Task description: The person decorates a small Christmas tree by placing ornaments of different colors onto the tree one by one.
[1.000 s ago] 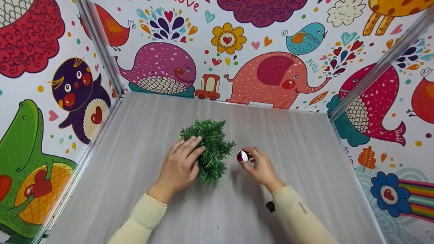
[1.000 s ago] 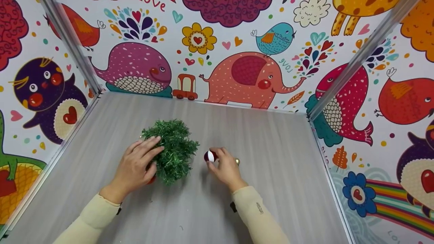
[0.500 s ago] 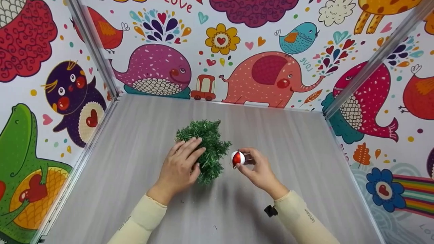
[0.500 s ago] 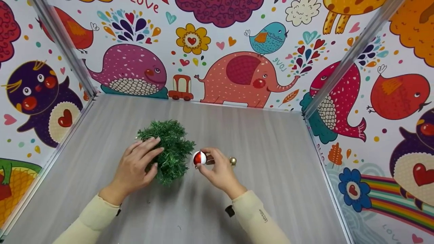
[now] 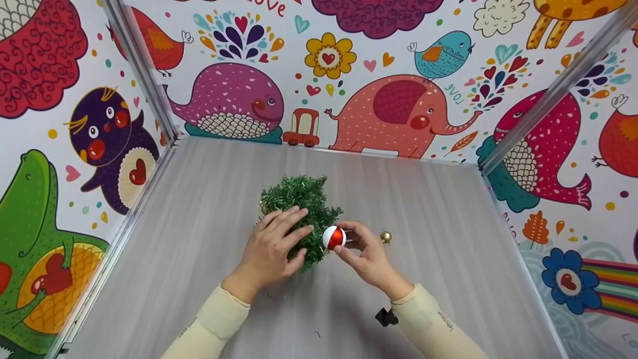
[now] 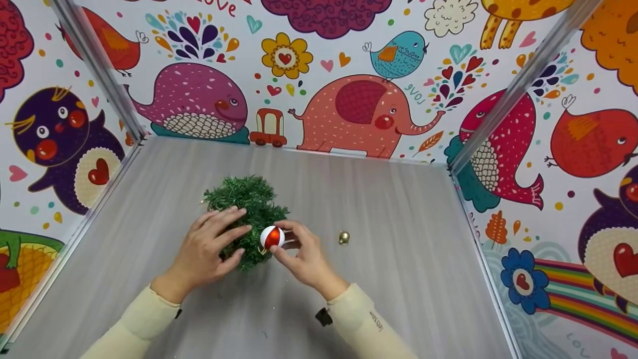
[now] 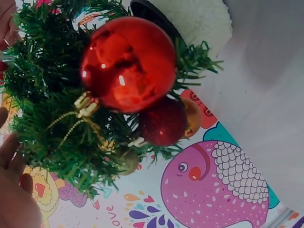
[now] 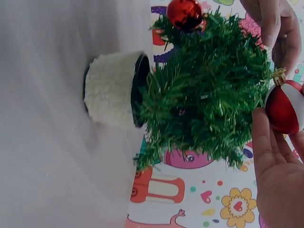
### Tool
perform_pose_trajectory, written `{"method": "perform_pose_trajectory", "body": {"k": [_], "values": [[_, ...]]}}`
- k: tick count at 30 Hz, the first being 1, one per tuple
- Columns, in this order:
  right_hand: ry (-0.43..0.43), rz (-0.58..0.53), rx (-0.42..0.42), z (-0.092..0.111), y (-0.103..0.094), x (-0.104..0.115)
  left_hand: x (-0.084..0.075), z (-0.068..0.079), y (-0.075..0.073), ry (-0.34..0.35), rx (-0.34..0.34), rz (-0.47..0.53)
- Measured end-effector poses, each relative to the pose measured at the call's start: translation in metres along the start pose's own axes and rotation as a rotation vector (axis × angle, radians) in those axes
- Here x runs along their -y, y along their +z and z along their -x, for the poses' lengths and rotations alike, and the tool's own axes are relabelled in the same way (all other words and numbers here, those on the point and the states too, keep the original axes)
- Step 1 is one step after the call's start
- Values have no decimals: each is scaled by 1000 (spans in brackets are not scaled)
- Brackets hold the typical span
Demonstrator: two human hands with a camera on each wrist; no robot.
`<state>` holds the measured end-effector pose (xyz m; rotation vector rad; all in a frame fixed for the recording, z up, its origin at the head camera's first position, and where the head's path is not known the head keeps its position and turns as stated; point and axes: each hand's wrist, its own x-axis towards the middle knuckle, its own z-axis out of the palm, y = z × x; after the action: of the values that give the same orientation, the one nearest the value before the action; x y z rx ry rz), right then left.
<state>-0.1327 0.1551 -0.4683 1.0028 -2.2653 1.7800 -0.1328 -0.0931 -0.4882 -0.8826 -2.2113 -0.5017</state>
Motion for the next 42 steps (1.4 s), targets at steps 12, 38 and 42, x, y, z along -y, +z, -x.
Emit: {"method": "perform_pose_trajectory", "body": {"k": [12, 38, 42], "values": [[-15, -77, 17, 3, 8, -3, -5, 1, 5, -27, 5, 90], [70, 61, 82, 21, 15, -9, -7, 0, 1, -69, -44, 164], [46, 111, 122, 25, 16, -14, -9, 0, 1, -84, -24, 164]]}}
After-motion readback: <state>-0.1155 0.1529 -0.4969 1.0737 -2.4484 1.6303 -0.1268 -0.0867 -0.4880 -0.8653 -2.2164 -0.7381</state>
